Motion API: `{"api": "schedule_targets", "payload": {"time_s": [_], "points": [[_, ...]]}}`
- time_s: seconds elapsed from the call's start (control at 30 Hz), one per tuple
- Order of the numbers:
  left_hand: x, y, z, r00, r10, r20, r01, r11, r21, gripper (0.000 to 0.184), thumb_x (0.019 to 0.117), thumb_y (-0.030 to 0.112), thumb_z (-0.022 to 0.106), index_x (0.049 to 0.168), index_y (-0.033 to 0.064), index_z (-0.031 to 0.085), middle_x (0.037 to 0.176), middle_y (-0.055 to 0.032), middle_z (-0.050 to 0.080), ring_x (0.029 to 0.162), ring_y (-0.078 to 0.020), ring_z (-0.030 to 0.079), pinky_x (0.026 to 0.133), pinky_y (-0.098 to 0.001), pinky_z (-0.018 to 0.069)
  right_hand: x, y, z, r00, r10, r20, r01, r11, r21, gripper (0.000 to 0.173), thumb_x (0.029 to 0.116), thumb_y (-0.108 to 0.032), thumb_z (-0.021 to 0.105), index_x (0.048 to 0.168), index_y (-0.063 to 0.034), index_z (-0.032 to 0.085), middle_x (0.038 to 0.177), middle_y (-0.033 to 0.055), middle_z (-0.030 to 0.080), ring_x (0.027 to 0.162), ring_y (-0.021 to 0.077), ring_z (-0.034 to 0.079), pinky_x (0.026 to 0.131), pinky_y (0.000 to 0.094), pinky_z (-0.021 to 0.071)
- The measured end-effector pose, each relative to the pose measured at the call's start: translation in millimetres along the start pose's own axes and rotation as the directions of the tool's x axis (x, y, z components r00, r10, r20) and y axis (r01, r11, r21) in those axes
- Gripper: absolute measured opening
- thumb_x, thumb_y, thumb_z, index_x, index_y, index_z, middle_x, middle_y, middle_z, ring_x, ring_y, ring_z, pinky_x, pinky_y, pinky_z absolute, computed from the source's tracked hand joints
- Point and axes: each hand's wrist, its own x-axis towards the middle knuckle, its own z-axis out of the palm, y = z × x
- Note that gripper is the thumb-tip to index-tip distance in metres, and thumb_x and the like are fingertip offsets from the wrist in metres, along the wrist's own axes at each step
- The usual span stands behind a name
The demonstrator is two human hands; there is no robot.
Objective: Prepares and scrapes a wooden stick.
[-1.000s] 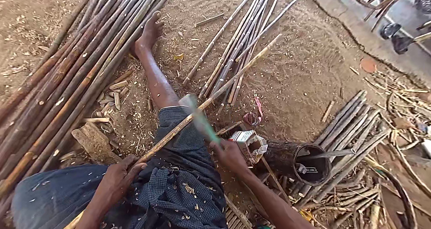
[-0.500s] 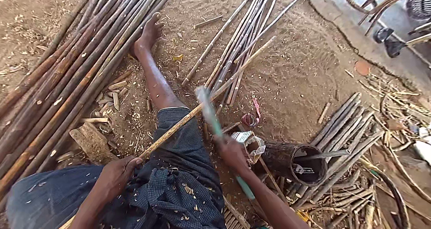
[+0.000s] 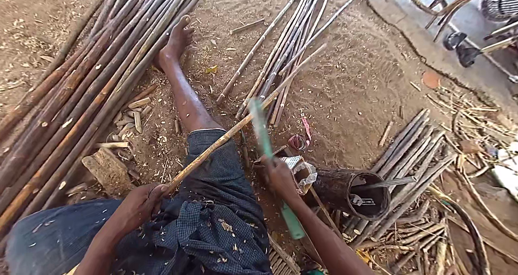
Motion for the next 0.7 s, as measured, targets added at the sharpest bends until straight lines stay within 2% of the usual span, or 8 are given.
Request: {"api": "schedule_targets", "payload": {"time_s": [0.07,0.1,0.2,0.37,0.47,0.57,0.63,0.7], "points": [[-2,-1,-4,1.000,-0.020,0.023,0.021,0.999,-0.044,0.049,0.1074,0.050,0.036,0.093,0.0128,0.064,0.058,-0.0016,0.057,0.043,-0.0141,0.052,0.042,-0.0299,0.0450,-10,-8,7,0.975,-0.130,0.181,0.168,0.963,-0.212,0.047,0.1047,-0.052,0.050,0.095,-0.0097,0.067,0.071,0.0077,0.061,0.064,0.0242,0.062,0.061,0.0484,0.0526],[-1,-2,-6,0.999,-0.021,0.030,0.022,0.998,-0.058,0.047,0.1072,0.049,0.037,0.094,0.0120,0.064,0.059,-0.0025,0.057,0.043,-0.0145,0.052,0.041,-0.0298,0.0451,-9,-12,4,0.979,-0.099,0.179,0.134,0.972,-0.191,0.047,0.1041,-0.052,0.053,0.096,-0.0087,0.069,0.073,0.0089,0.062,0.066,0.0255,0.062,0.064,0.0506,0.0522],[5,-1,-6,0.998,-0.023,0.059,0.028,0.995,-0.097,0.038,0.1043,0.045,0.048,0.095,0.0111,0.063,0.057,-0.0035,0.056,0.041,-0.0152,0.050,0.040,-0.0292,0.0429,17,-1,-5,0.994,0.055,-0.090,-0.048,0.996,0.072,0.052,0.1039,-0.055,0.052,0.096,-0.0051,0.064,0.062,0.0072,0.055,0.048,0.0210,0.053,0.047,0.0419,0.0482],[2,-4,-11,0.996,-0.033,0.081,0.044,0.989,-0.143,0.037,0.1011,0.044,0.056,0.087,0.0105,0.062,0.055,-0.0053,0.055,0.038,-0.0157,0.049,0.037,-0.0283,0.0410,4,-9,-1,0.997,-0.040,0.069,0.046,0.996,-0.080,0.046,0.1033,-0.052,0.055,0.094,-0.0101,0.069,0.073,0.0075,0.062,0.065,0.0235,0.061,0.063,0.0492,0.0511],[8,-2,-8,0.995,-0.048,0.085,0.062,0.985,-0.164,0.037,0.1036,0.042,0.054,0.089,0.0090,0.063,0.056,-0.0069,0.056,0.038,-0.0172,0.048,0.036,-0.0288,0.0410,15,-4,-2,0.999,0.026,-0.019,-0.025,0.998,0.053,0.050,0.1063,-0.053,0.048,0.093,-0.0061,0.061,0.060,0.0061,0.053,0.046,0.0196,0.052,0.045,0.0403,0.0484],[7,-2,-11,0.995,-0.046,0.089,0.060,0.984,-0.170,0.038,0.1034,0.043,0.054,0.090,0.0093,0.064,0.056,-0.0070,0.057,0.038,-0.0169,0.050,0.036,-0.0286,0.0420,-5,-15,10,0.980,-0.088,0.179,0.131,0.960,-0.246,0.047,0.1039,-0.054,0.051,0.093,-0.0112,0.068,0.070,0.0069,0.061,0.063,0.0240,0.062,0.061,0.0494,0.0530],[9,-2,-13,0.994,-0.033,0.103,0.052,0.981,-0.188,0.038,0.1044,0.042,0.052,0.091,0.0092,0.064,0.057,-0.0075,0.058,0.038,-0.0171,0.050,0.036,-0.0282,0.0424,7,-11,3,0.998,-0.002,0.061,0.006,0.998,-0.065,0.049,0.1037,-0.052,0.054,0.096,-0.0061,0.068,0.069,0.0093,0.060,0.060,0.0250,0.059,0.059,0.0491,0.0514],[10,-3,-12,0.993,-0.017,0.120,0.041,0.979,-0.198,0.040,0.1046,0.044,0.051,0.089,0.0092,0.065,0.058,-0.0079,0.060,0.038,-0.0173,0.051,0.036,-0.0277,0.0429,14,-3,1,0.997,0.036,-0.066,-0.032,0.998,0.060,0.055,0.1035,-0.059,0.050,0.093,-0.0063,0.063,0.061,0.0076,0.054,0.047,0.0213,0.053,0.045,0.0420,0.0483]]}}
